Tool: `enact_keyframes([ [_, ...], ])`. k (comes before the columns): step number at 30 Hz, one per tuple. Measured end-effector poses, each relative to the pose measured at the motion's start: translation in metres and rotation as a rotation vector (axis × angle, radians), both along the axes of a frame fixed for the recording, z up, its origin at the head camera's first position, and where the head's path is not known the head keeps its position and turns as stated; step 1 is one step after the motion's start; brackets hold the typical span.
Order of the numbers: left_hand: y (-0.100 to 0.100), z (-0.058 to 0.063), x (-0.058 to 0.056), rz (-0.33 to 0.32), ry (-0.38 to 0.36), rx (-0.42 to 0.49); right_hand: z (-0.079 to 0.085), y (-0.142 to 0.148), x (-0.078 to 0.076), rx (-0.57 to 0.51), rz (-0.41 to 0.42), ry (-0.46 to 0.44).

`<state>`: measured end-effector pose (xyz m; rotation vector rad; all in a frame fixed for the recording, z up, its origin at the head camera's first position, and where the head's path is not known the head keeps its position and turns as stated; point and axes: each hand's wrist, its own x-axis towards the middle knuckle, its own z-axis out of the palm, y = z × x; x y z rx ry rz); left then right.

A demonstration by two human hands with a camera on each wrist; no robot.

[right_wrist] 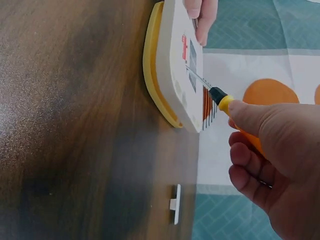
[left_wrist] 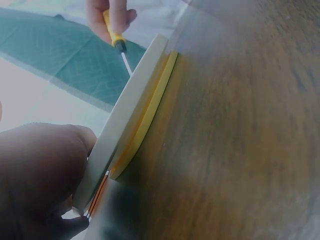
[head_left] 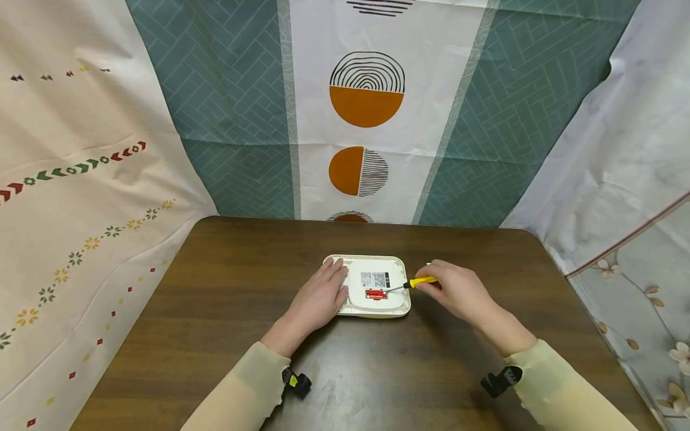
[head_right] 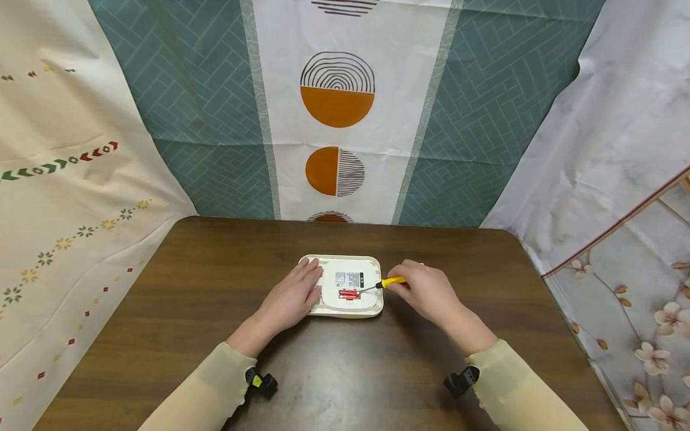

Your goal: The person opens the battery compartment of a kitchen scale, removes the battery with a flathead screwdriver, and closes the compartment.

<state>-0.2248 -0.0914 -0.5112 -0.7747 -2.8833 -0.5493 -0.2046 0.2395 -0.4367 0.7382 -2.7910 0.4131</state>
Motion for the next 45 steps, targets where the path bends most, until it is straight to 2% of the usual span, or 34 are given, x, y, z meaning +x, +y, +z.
enact_keyframes([
  [6, 0.001, 0.0, 0.001, 0.007, -0.005, 0.01, -0.008, 0.001, -0.001, 0.032, 0.052, 0.07],
  [9, 0.001, 0.001, 0.002, 0.005, 0.001, 0.011, -0.013, 0.004, 0.0, 0.011, 0.06, 0.083],
  [19, 0.002, 0.001, 0.002, 0.008, 0.003, 0.019, -0.029, 0.014, -0.002, -0.111, -0.008, -0.082],
  [24, 0.001, 0.001, 0.002, 0.004, 0.008, 0.018, -0.036, 0.018, -0.005, -0.162, -0.008, -0.12],
  [31, 0.002, 0.001, 0.002, 0.003, 0.001, 0.009, -0.046, 0.023, -0.007, -0.22, 0.001, -0.106],
  [40, 0.002, 0.001, 0.002, 0.011, -0.008, 0.005, -0.043, 0.019, -0.002, -0.239, 0.001, -0.054],
  [45, 0.003, 0.001, 0.002, 0.008, 0.001, 0.0, -0.045, 0.018, 0.0, -0.248, -0.01, -0.056],
])
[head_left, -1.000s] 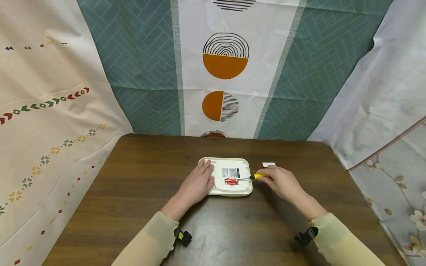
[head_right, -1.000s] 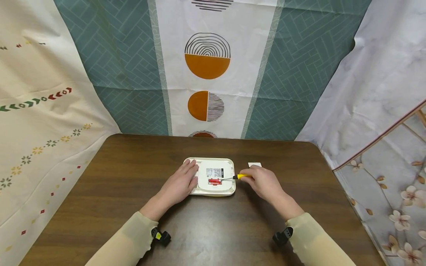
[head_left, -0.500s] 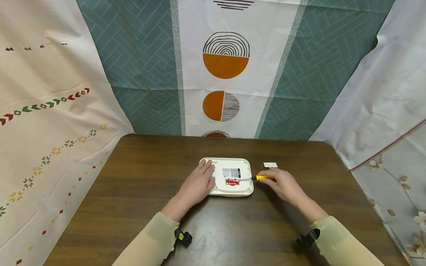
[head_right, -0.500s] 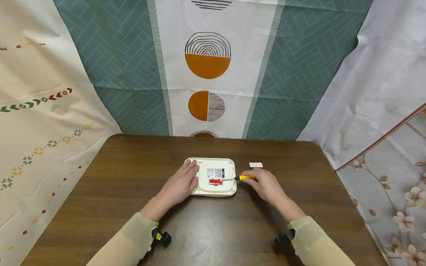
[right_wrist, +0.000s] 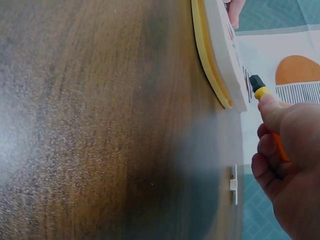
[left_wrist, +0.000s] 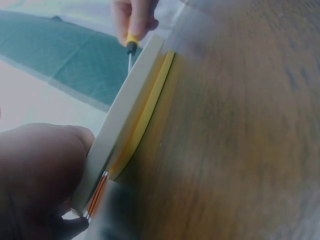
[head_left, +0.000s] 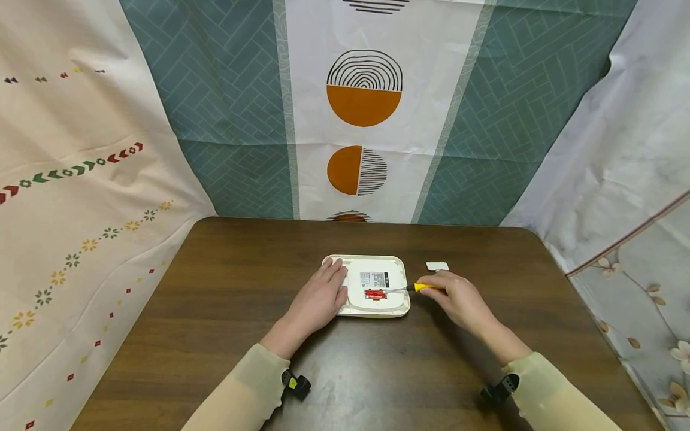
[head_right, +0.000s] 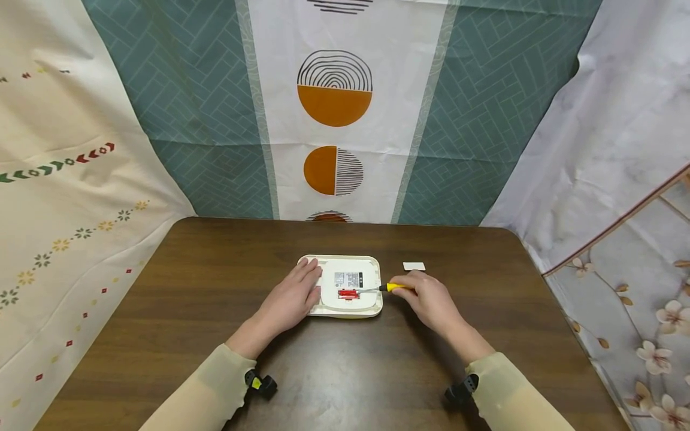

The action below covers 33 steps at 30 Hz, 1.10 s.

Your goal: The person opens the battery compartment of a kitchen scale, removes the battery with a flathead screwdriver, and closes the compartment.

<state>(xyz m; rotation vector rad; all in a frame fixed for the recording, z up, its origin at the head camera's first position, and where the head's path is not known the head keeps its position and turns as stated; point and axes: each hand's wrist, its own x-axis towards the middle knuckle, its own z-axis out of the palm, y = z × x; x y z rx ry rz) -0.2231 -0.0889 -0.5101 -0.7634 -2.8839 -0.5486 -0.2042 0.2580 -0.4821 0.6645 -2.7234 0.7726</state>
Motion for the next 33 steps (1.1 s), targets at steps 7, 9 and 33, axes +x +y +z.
enact_keyframes([
  [7, 0.0, -0.001, 0.0, -0.004, 0.002, 0.003, -0.002, 0.0, 0.003, -0.01, -0.021, -0.05],
  [9, 0.0, -0.002, 0.0, -0.004, -0.002, 0.002, -0.002, 0.0, 0.003, -0.004, -0.026, -0.057],
  [33, -0.004, -0.001, -0.001, -0.006, 0.013, 0.003, 0.004, -0.006, 0.002, 0.012, -0.009, -0.1],
])
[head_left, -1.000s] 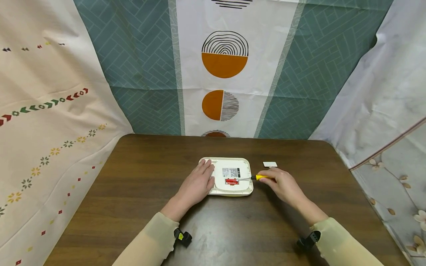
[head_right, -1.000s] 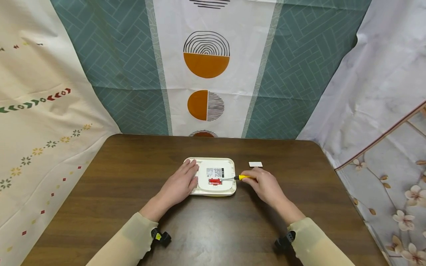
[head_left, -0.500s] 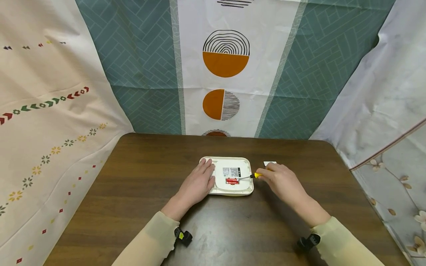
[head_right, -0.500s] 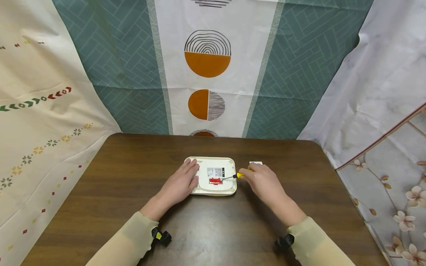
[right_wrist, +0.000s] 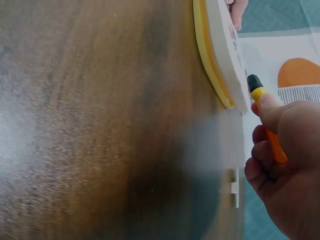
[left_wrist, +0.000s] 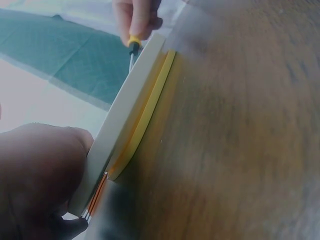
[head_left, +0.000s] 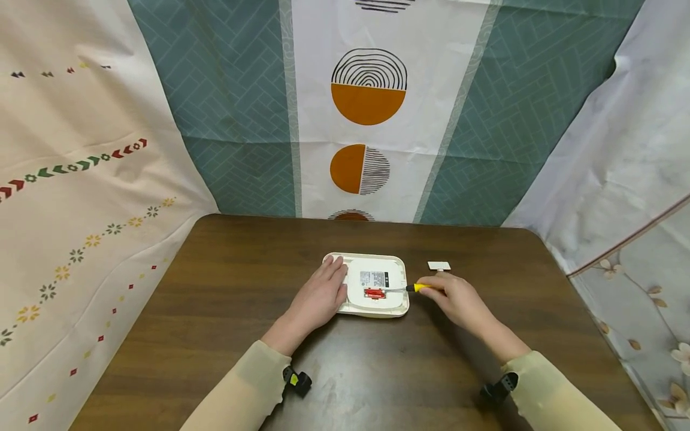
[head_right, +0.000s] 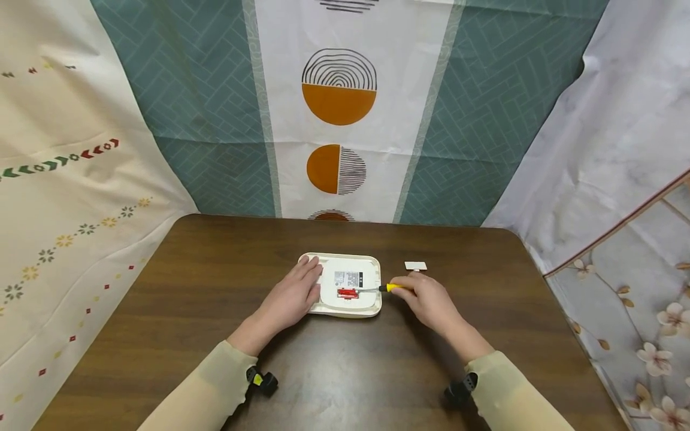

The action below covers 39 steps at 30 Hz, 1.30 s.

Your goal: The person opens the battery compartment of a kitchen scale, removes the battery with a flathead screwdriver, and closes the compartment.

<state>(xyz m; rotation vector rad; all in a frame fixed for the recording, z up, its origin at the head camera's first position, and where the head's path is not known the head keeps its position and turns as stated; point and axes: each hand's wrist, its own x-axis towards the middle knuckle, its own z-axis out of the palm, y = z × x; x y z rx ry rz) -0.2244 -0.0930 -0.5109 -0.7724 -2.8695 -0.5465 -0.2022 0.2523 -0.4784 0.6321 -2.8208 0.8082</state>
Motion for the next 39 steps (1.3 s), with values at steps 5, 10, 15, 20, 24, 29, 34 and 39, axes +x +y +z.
enact_keyframes([
  [5, 0.001, 0.002, 0.0, 0.005, -0.004, -0.001, -0.005, 0.004, -0.001, -0.048, -0.015, -0.08],
  [10, 0.001, 0.001, -0.001, 0.008, -0.007, 0.005, -0.009, 0.005, 0.0, -0.063, -0.038, -0.124],
  [15, 0.0, 0.0, -0.001, -0.001, 0.004, 0.016, -0.009, 0.004, 0.002, -0.084, -0.048, -0.146],
  [20, 0.001, 0.0, 0.0, -0.01, 0.012, 0.026, -0.009, 0.005, 0.004, -0.068, -0.042, -0.118],
  [24, 0.002, 0.001, 0.0, -0.011, 0.011, 0.024, -0.004, 0.004, 0.005, -0.007, -0.027, -0.002],
  [29, 0.002, 0.002, -0.001, -0.01, 0.012, 0.023, 0.005, 0.002, 0.009, 0.067, -0.004, 0.144],
  [34, 0.001, 0.002, 0.0, -0.01, 0.011, 0.016, 0.009, -0.001, 0.01, 0.094, 0.01, 0.203],
  [39, 0.001, 0.001, 0.0, -0.009, 0.015, 0.01, 0.007, -0.002, 0.009, 0.084, -0.003, 0.197],
])
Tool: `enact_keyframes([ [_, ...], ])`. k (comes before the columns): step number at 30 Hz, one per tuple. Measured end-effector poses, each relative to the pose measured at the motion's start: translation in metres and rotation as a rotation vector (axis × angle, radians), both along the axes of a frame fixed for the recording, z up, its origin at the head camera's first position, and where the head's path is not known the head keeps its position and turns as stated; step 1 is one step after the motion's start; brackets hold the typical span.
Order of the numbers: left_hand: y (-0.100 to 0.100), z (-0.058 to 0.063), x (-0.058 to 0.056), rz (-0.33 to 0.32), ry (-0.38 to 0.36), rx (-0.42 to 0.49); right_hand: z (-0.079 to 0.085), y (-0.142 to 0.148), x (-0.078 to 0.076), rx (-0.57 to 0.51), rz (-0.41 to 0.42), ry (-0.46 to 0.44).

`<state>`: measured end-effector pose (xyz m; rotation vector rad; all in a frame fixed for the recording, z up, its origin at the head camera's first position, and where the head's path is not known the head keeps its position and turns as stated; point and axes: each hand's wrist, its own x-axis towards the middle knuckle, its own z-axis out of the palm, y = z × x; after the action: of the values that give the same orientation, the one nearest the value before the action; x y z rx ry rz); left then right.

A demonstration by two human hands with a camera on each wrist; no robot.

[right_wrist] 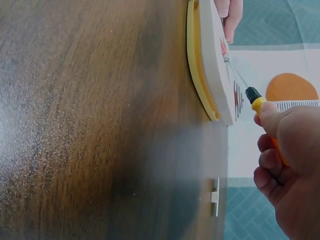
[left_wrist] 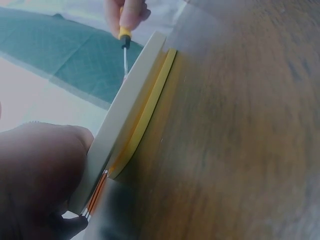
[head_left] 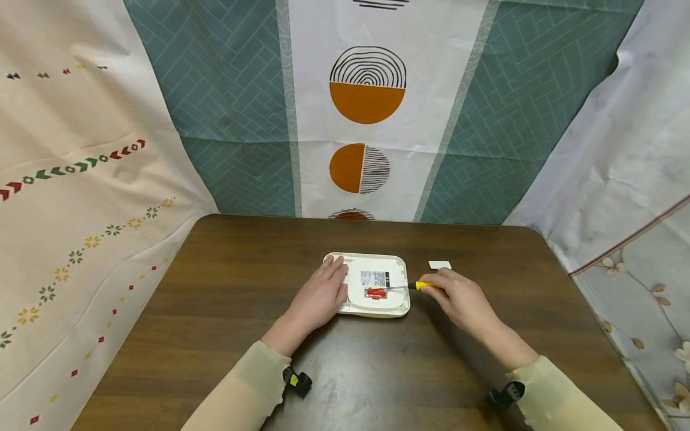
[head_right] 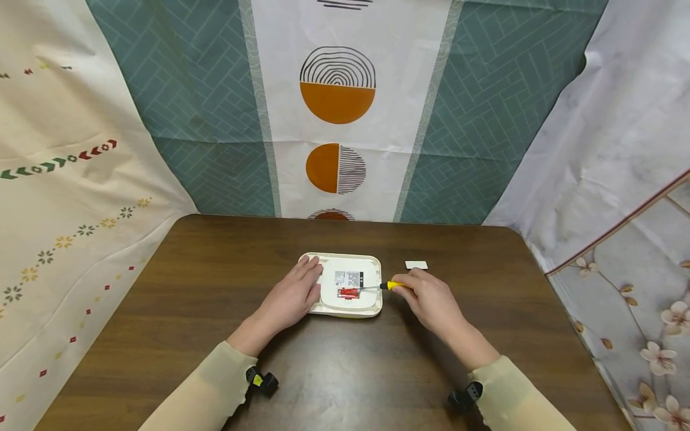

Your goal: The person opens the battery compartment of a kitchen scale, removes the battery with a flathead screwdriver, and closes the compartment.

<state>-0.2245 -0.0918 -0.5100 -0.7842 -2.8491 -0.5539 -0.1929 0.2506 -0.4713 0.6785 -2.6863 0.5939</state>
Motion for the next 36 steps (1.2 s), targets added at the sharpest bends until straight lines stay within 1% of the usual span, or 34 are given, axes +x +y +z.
enact_keyframes([
  [6, 0.0, -0.002, -0.001, -0.009, 0.02, 0.007, 0.003, 0.0, -0.001, -0.015, -0.006, -0.034],
  [8, 0.0, -0.003, -0.001, -0.012, 0.023, 0.011, 0.005, -0.001, -0.002, -0.026, -0.015, -0.073],
  [11, -0.001, -0.003, -0.001, -0.013, 0.023, 0.022, 0.009, 0.0, -0.005, -0.064, -0.049, -0.143],
  [19, 0.0, -0.003, 0.0, -0.012, 0.004, 0.028, 0.014, 0.001, -0.011, -0.261, -0.159, -0.304],
  [22, 0.0, -0.002, 0.0, -0.014, 0.006, 0.026, 0.016, 0.001, -0.013, -0.367, -0.179, -0.365],
  [27, 0.0, -0.002, 0.0, -0.011, 0.009, 0.024, 0.019, 0.0, -0.016, -0.555, -0.176, -0.459],
  [30, -0.001, -0.002, 0.0, -0.009, 0.005, 0.025, 0.02, -0.003, -0.019, -0.634, -0.169, -0.5],
  [32, -0.001, -0.002, 0.0, -0.01, 0.002, 0.027, 0.022, -0.005, -0.021, -0.668, -0.171, -0.517],
  [36, -0.001, -0.002, -0.001, -0.011, 0.002, 0.027, 0.024, -0.012, -0.03, -0.695, -0.18, -0.561],
])
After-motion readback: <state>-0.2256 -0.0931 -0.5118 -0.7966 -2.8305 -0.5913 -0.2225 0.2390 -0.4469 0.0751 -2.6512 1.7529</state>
